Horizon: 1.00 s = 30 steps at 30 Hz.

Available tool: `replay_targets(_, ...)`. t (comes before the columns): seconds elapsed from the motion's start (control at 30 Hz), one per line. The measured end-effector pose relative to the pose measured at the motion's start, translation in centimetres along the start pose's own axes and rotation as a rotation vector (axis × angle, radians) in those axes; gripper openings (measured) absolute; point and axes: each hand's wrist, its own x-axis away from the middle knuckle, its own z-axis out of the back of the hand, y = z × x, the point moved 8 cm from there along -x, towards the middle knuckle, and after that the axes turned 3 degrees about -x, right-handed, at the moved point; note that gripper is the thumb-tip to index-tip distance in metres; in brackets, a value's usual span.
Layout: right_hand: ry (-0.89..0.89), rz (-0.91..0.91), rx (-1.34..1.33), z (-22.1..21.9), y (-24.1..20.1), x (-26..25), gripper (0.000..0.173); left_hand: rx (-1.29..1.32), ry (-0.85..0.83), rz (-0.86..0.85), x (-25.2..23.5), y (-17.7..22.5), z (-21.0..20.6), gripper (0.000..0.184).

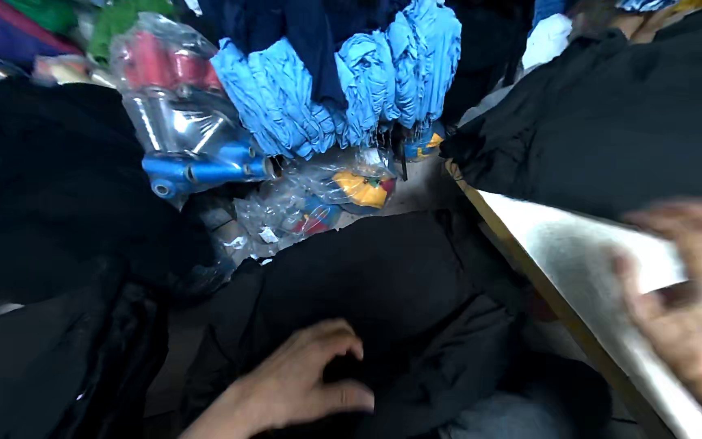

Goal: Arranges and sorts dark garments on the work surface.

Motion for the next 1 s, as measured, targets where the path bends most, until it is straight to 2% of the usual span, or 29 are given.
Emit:
replay_targets(0.03, -0.040, 0.190, -0.124, -3.1, -5.2, 1.2, 0.048, -0.061, 0.063, -0.004, 2.1, 0.1, -0.9, 0.065)
replay_targets(0.1, -0.264, 0.427, -0.302, -9.0, -13.7, 4.2, 0.045, -0.272, 0.187, -0.022, 4.4, 1.0, -1.9, 0.061)
replay_targets(0.13, -0.387, 0.511, -0.358, -11.2, -16.8, 5.6, 0.047, -0.352, 0.231, -0.032, 5.0, 1.3, -2.1, 0.055)
replay_targets(0.2, -0.542, 0.625, -0.369, -14.0, -19.8, 7.2, 0.053, -0.425, 0.271, -0.047, 5.7, 1.5, -1.8, 0.046)
replay_targets(0.3, -0.580, 0.629, -0.233, -14.2, -19.2, 6.8, 0.057, -0.451, 0.214, -0.084, 6.1, 1.1, -0.6, 0.045)
replay_targets(0.4, -0.620, 0.595, -0.255, -13.1, -19.2, 6.2, 0.032, -0.396, 0.144, -0.196, 5.3, 1.3, 0.2, 0.033)
replay_targets(0.47, -0.609, 0.586, -0.336, -12.3, -20.3, 5.5, 0.023, -0.258, 0.070, -0.241, 4.3, 1.4, 1.2, 0.027)
replay_targets(0.57, -0.568, 0.431, -0.590, -11.0, -19.5, 2.6, 0.029, -0.010, 0.110, -0.269, 3.6, 0.2, 4.6, 0.029)
replay_targets(0.67, -0.558, 0.364, -0.654, -10.4, -19.0, -0.5, 0.031, 0.105, 0.185, -0.304, 3.5, -0.6, 8.1, 0.024)
replay_targets(0.7, -0.618, 0.339, -0.652, -10.8, -18.9, -0.9, 0.028, 0.080, 0.152, -0.299, 3.5, -0.4, 8.3, 0.023)
replay_targets(0.77, -0.901, 0.168, -0.657, -12.2, -17.8, -1.0, 0.021, -0.082, 0.047, -0.234, 3.8, -0.5, 7.6, 0.036)
replay_targets(0.83, -1.124, -0.048, -0.631, -13.1, -16.2, -0.8, 0.030, -0.264, 0.061, -0.173, 4.3, -1.7, 8.5, 0.041)
replay_targets(0.87, -1.113, -0.083, -0.626, -12.7, -15.8, -1.4, 0.036, -0.329, 0.157, -0.157, 4.7, -2.4, 10.3, 0.038)
replay_targets(0.9, -1.010, -0.051, -0.640, -11.6, -15.7, -2.6, 0.039, -0.373, 0.278, -0.157, 5.2, -2.5, 12.4, 0.033)
replay_targets(0.97, -0.673, 0.177, -0.610, -8.0, -16.8, -5.6, 0.030, -0.483, 0.482, -0.177, 6.2, -0.8, 15.8, 0.024)
replay_targets(1.0, -0.510, 0.342, -0.522, -6.2, -17.8, -6.5, 0.021, -0.549, 0.525, -0.216, 6.4, 0.7, 16.0, 0.020)
